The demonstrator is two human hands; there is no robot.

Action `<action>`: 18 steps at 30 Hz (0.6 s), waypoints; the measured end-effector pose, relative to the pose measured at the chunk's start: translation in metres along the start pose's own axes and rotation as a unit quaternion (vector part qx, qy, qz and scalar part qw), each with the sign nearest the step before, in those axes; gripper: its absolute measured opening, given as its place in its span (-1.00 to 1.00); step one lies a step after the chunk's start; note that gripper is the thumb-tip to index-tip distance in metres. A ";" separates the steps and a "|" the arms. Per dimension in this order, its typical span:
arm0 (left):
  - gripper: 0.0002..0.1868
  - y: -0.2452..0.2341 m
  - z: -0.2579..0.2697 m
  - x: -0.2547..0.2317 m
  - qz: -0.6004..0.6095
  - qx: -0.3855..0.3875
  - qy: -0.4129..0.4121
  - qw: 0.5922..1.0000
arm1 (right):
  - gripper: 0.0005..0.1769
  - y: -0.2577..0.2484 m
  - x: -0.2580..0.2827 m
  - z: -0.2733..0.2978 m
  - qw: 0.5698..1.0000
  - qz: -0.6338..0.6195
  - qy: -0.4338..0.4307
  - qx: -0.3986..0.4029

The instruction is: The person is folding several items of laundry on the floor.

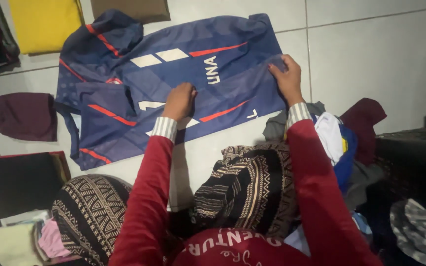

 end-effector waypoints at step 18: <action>-0.80 0.012 -0.016 -0.006 -0.023 -0.095 -0.028 0.995 | -0.34 0.005 0.008 0.062 0.937 0.342 0.016 -0.073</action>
Point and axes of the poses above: each hand's wrist, its own z-axis away from the middle knuckle, its own y-axis out of the palm, x = y × z, the point moved 2 cm from there along -z, towards the middle knuckle, and after that the axes turned 5 degrees about x, right-handed, at the moved point
